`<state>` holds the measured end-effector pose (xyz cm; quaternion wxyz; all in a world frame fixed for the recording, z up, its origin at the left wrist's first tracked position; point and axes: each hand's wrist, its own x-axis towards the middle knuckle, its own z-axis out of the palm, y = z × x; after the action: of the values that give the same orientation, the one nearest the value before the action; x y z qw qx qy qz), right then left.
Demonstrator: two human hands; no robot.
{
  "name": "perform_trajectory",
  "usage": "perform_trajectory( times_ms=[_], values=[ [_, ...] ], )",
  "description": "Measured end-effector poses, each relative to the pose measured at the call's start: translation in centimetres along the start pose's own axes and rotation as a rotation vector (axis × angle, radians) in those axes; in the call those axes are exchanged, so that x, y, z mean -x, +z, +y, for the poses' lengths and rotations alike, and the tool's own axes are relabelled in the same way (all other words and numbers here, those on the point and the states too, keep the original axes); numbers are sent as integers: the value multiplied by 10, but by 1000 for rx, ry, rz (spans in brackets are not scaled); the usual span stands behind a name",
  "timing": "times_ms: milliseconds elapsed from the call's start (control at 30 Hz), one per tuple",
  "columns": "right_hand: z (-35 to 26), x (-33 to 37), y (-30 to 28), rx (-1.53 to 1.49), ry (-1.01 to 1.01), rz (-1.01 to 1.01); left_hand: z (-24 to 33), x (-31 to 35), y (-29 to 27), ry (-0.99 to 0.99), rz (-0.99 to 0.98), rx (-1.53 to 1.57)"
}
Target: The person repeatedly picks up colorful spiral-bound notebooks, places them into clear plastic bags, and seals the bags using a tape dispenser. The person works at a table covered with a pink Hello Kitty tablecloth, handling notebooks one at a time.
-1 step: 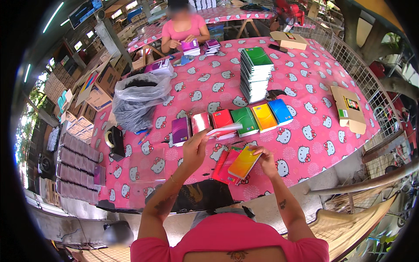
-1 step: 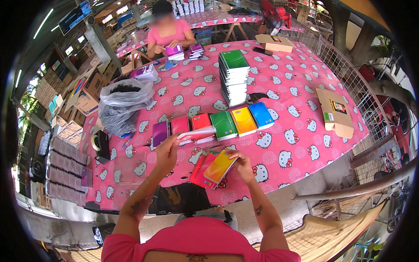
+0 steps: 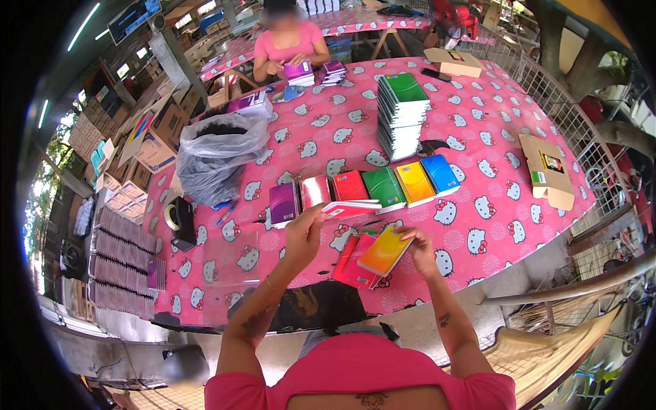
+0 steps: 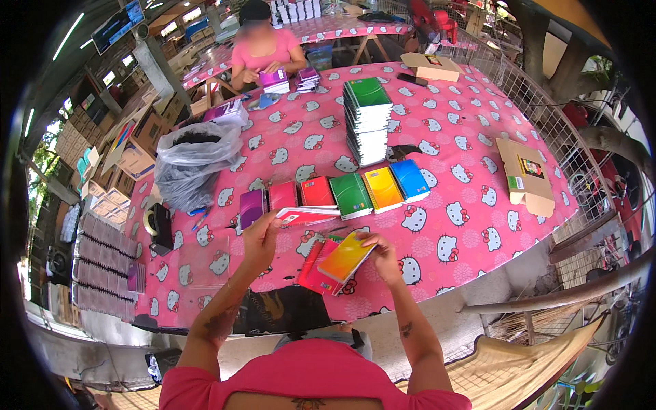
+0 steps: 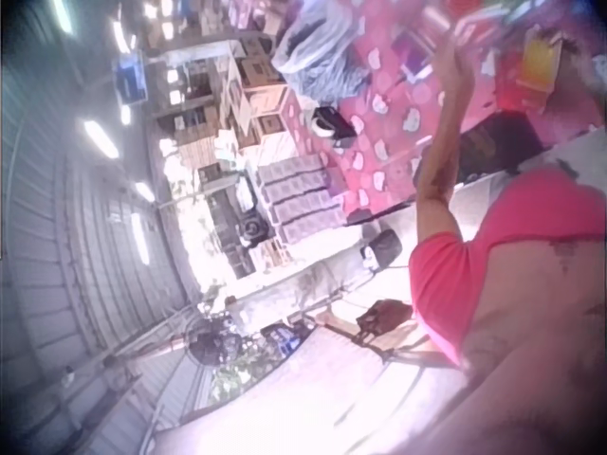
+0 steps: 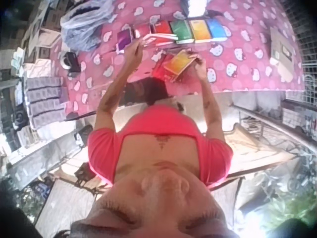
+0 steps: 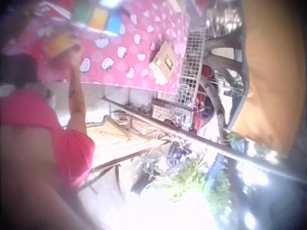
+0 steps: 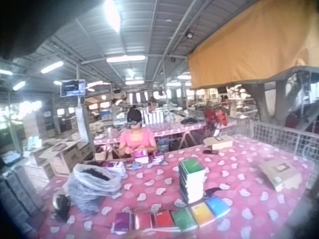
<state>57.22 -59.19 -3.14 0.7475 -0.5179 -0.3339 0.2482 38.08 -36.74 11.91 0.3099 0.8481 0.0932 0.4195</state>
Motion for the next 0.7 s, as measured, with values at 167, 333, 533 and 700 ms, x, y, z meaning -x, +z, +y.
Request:
perform_trajectory(
  times_ms=[167, 333, 533, 700],
  values=[
    [-25, -25, -24, -85, -89, 213, -19, -11, 17, 137, 121, -137],
    [-33, -32, -16, -65, -80, 296, -99, 21, 78, 244, -236, -309],
    [-14, -1, 1, 26, -113, 176, -76, -3, 72, 15, -304, -214],
    [22, 9, 7, 652, -144, -98, -17, 28, 40, 485, -356, -198]
  ],
)
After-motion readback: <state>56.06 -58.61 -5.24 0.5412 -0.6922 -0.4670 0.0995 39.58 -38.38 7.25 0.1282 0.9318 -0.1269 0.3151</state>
